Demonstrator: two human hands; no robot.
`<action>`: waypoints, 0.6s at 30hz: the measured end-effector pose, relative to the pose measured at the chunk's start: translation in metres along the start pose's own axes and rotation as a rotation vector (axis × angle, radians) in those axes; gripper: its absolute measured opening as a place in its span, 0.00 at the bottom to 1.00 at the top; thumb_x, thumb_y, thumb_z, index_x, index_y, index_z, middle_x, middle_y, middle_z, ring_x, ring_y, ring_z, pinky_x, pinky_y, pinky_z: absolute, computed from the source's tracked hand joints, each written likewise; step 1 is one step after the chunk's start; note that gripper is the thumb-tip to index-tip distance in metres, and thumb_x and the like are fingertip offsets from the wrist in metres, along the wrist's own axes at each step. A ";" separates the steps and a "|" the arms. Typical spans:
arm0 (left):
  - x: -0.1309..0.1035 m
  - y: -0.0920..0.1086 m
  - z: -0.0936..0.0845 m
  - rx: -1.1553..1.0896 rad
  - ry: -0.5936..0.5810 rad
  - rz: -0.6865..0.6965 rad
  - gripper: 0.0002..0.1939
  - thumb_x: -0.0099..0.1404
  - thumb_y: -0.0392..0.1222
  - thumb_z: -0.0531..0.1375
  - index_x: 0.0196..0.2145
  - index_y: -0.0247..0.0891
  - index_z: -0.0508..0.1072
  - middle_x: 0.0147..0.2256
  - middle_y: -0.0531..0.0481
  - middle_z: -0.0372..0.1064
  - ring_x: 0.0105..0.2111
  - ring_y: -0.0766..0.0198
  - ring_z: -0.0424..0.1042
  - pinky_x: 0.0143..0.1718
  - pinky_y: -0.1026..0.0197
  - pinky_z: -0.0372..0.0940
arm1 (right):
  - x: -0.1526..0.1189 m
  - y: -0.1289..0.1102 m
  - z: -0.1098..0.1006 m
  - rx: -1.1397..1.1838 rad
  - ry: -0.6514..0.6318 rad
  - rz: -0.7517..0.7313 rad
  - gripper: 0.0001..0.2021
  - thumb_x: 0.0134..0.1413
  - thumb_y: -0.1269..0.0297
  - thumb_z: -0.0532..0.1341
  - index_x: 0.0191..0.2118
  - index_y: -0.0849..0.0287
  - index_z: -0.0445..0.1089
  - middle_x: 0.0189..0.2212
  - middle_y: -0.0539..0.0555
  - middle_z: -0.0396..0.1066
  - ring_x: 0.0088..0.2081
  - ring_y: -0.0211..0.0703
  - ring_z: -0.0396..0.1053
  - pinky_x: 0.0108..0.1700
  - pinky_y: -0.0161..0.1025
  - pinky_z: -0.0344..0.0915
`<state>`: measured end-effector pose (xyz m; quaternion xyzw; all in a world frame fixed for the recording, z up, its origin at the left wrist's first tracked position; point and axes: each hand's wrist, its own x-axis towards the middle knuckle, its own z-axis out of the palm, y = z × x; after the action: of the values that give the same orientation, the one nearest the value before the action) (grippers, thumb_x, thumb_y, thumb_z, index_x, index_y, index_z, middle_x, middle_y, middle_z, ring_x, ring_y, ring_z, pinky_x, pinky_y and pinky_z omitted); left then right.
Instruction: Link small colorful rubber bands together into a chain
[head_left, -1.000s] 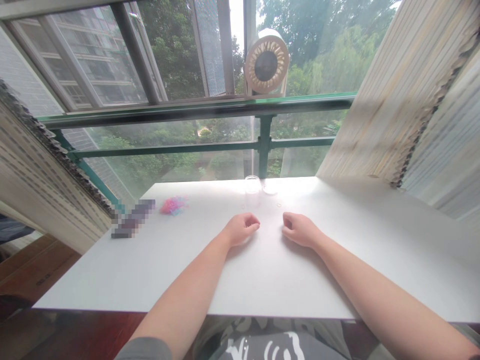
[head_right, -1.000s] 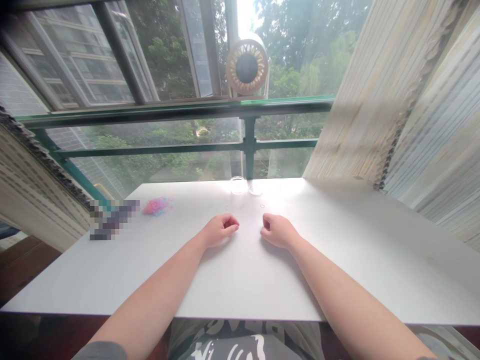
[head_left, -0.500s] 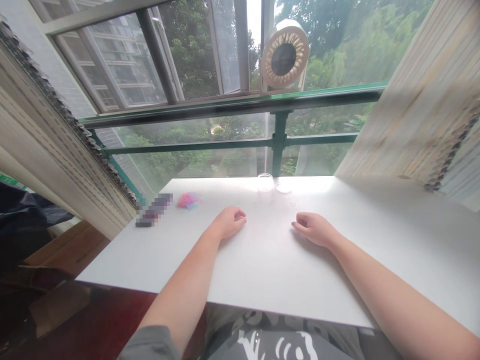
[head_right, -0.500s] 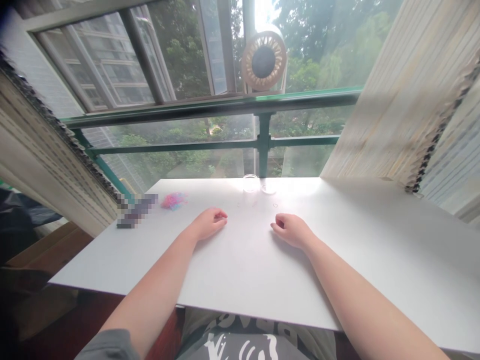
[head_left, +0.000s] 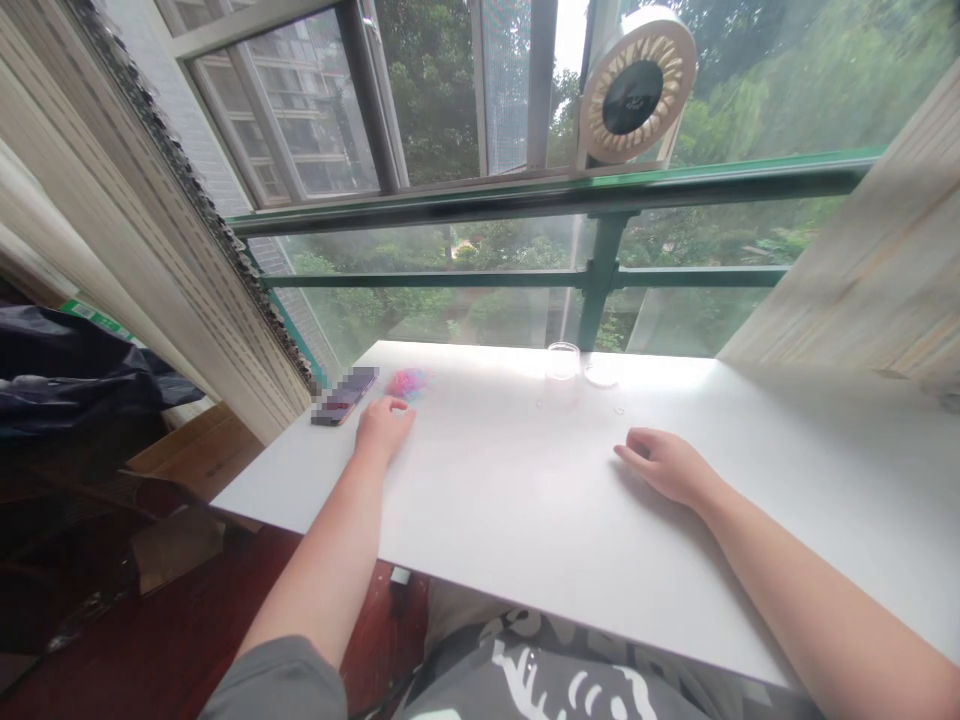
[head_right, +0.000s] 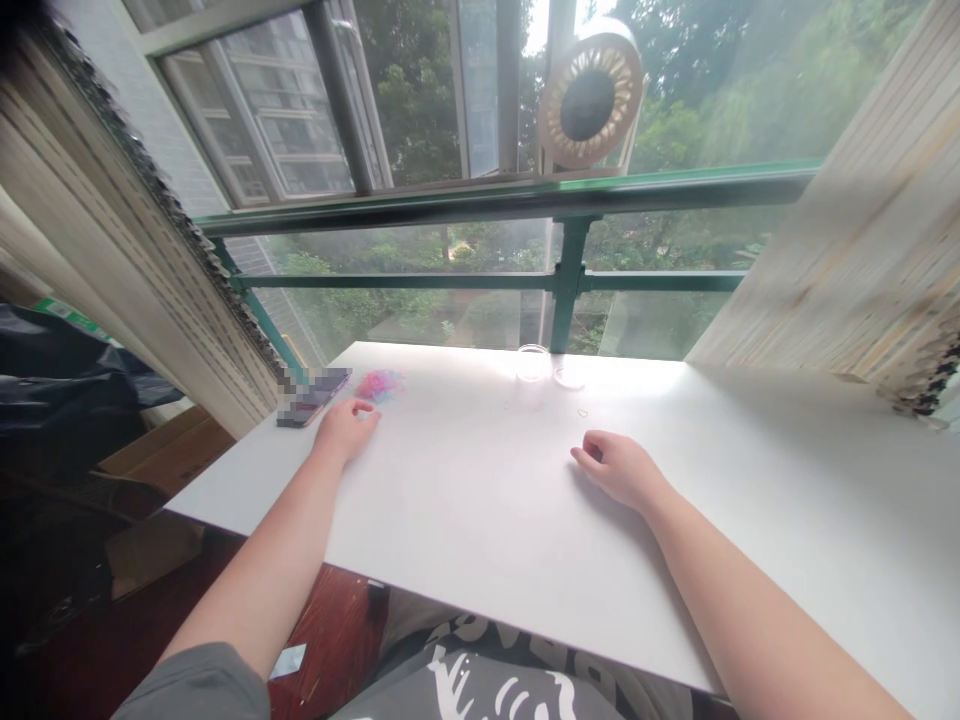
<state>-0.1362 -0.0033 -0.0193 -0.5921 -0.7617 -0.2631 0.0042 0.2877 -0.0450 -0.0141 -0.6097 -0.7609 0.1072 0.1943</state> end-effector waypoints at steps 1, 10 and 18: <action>0.003 -0.008 -0.001 0.022 0.037 -0.054 0.18 0.51 0.49 0.56 0.37 0.36 0.70 0.38 0.43 0.67 0.39 0.57 0.65 0.44 0.58 0.57 | 0.000 0.000 0.000 -0.001 0.002 -0.002 0.14 0.47 0.54 0.51 0.19 0.57 0.57 0.16 0.48 0.61 0.20 0.36 0.58 0.24 0.32 0.51; 0.016 -0.017 0.003 0.059 0.055 -0.183 0.17 0.50 0.49 0.57 0.36 0.40 0.71 0.39 0.43 0.69 0.42 0.54 0.64 0.44 0.56 0.57 | 0.002 0.001 0.001 -0.003 0.003 -0.003 0.14 0.47 0.54 0.51 0.19 0.57 0.58 0.16 0.48 0.61 0.21 0.36 0.59 0.24 0.32 0.51; 0.017 -0.016 0.003 0.025 0.029 -0.206 0.12 0.52 0.46 0.54 0.31 0.41 0.73 0.32 0.46 0.71 0.33 0.56 0.67 0.32 0.58 0.60 | 0.001 -0.002 -0.001 0.016 -0.009 0.000 0.14 0.47 0.55 0.51 0.19 0.58 0.58 0.16 0.48 0.62 0.21 0.35 0.58 0.24 0.31 0.51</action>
<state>-0.1549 0.0104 -0.0226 -0.5067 -0.8217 -0.2610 -0.0046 0.2859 -0.0445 -0.0118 -0.6079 -0.7608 0.1159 0.1958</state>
